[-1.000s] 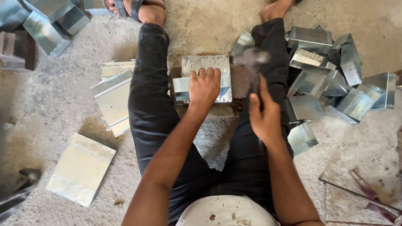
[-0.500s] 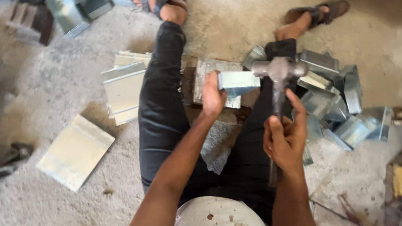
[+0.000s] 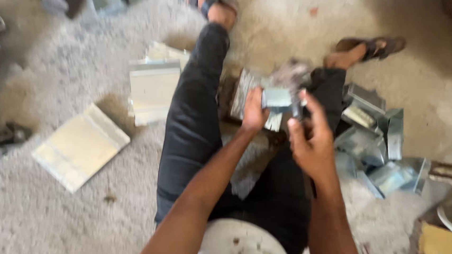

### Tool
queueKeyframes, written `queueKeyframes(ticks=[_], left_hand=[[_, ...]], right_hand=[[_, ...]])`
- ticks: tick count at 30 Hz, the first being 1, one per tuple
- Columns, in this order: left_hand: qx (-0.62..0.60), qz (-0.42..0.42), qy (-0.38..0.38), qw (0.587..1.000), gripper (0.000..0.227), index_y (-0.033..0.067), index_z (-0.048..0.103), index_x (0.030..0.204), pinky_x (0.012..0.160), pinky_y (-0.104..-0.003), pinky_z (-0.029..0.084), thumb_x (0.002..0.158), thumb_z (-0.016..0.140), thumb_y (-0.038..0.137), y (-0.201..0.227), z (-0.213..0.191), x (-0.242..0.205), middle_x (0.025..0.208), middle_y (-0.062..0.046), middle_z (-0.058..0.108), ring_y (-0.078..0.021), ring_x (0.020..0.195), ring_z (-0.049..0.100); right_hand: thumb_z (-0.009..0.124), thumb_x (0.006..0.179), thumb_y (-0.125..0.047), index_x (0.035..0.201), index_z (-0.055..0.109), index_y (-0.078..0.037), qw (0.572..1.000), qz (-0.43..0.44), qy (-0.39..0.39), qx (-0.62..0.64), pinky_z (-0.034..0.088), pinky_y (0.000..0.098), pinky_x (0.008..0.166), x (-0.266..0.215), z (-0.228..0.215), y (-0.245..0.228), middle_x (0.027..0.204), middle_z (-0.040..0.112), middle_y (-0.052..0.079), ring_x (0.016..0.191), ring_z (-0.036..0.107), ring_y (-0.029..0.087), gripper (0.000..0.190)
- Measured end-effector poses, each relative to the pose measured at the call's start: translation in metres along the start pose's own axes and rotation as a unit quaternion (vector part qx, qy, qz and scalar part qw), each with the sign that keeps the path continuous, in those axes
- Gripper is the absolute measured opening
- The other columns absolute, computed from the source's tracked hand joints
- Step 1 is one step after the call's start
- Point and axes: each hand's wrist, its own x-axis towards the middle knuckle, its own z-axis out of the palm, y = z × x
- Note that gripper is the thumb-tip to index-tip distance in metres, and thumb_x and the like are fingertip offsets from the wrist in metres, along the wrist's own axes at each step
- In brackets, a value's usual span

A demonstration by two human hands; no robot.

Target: The person sits on the floor and uses a hammer to strike metal pieces placed on a block between their legs. They repeatedly pick up metal pieces, position them on the block, and hammer them before moving them aside.

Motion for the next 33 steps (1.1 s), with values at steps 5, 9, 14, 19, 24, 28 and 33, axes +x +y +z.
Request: queueKeyframes(ticks=[5, 9, 14, 19, 24, 28, 33], left_hand=[[0.003, -0.008, -0.004, 1.000, 0.042, 0.0019, 0.053, 0.107, 0.085, -0.052, 0.045, 0.068, 0.061, -0.014, 0.001, 0.000, -0.004, 0.097, -0.022, 0.057, -0.0455, 0.099, 0.053], [-0.004, -0.023, -0.022, 0.999, 0.041, 0.0021, 0.052, 0.104, 0.084, -0.051, 0.045, 0.068, 0.061, -0.013, 0.008, 0.000, -0.004, 0.097, -0.021, 0.058, -0.0446, 0.099, 0.053], [0.060, 0.008, -0.029, 0.998, 0.042, 0.0036, 0.055, 0.108, 0.088, -0.051, 0.045, 0.069, 0.063, -0.009, 0.038, -0.018, 0.010, 0.103, -0.019, 0.061, -0.0412, 0.102, 0.055], [0.404, 0.148, -0.046, 0.902, 0.028, 0.0146, 0.061, 0.109, 0.090, -0.052, 0.043, 0.081, 0.064, 0.011, 0.064, -0.010, 0.015, 0.103, -0.008, 0.066, -0.0278, 0.100, 0.059], [0.479, 0.110, -0.144, 0.859, 0.005, 0.0175, 0.064, 0.096, 0.085, -0.051, 0.044, 0.093, 0.060, 0.019, 0.045, -0.004, 0.023, 0.093, -0.003, 0.065, -0.0250, 0.096, 0.061], [0.499, 0.134, -0.112, 0.849, 0.010, 0.0168, 0.065, 0.096, 0.083, -0.049, 0.044, 0.088, 0.060, 0.018, 0.044, -0.006, 0.013, 0.090, -0.003, 0.063, -0.0238, 0.094, 0.060], [0.489, 0.142, -0.118, 0.852, 0.002, 0.0180, 0.062, 0.091, 0.085, -0.051, 0.044, 0.089, 0.061, 0.018, 0.049, -0.011, 0.008, 0.088, -0.003, 0.062, -0.0257, 0.093, 0.060]], right_hand=[[0.061, 0.105, -0.016, 0.158, 0.040, -0.009, 0.996, -0.048, 0.028, -0.068, 0.046, 0.0235, 0.063, -0.005, 0.016, 0.017, 0.086, 0.065, 0.003, 0.070, 0.055, 0.007, 0.057], [0.063, 0.107, -0.014, 0.161, 0.043, -0.011, 0.991, -0.062, -0.024, -0.113, 0.048, 0.0235, 0.063, -0.005, 0.007, 0.035, 0.092, 0.066, 0.004, 0.073, 0.057, 0.007, 0.058], [0.061, 0.104, -0.016, 0.161, 0.038, -0.013, 0.992, 0.090, 0.016, 0.088, 0.035, 0.0215, 0.043, -0.014, 0.001, 0.026, 0.065, 0.053, -0.001, 0.050, 0.046, 0.004, 0.062], [0.058, 0.107, -0.016, 0.160, 0.035, -0.011, 0.986, 0.056, 0.086, 0.132, 0.033, 0.0205, 0.039, -0.034, -0.022, 0.015, 0.063, 0.053, -0.003, 0.045, 0.043, 0.003, 0.059], [0.058, 0.114, -0.015, 0.162, 0.033, -0.010, 0.989, -0.005, 0.115, 0.095, 0.033, 0.0220, 0.049, -0.032, -0.012, 0.057, 0.069, 0.052, -0.003, 0.056, 0.045, 0.004, 0.054], [0.060, 0.108, -0.015, 0.164, 0.040, -0.014, 0.992, 0.108, 0.038, 0.054, 0.033, 0.0223, 0.042, -0.018, 0.007, 0.106, 0.063, 0.051, -0.004, 0.049, 0.043, 0.003, 0.059], [0.057, 0.108, -0.017, 0.161, 0.038, -0.018, 0.968, 0.164, 0.081, 0.175, 0.030, 0.0233, 0.035, -0.025, -0.002, 0.117, 0.060, 0.049, -0.003, 0.042, 0.040, 0.004, 0.057]])
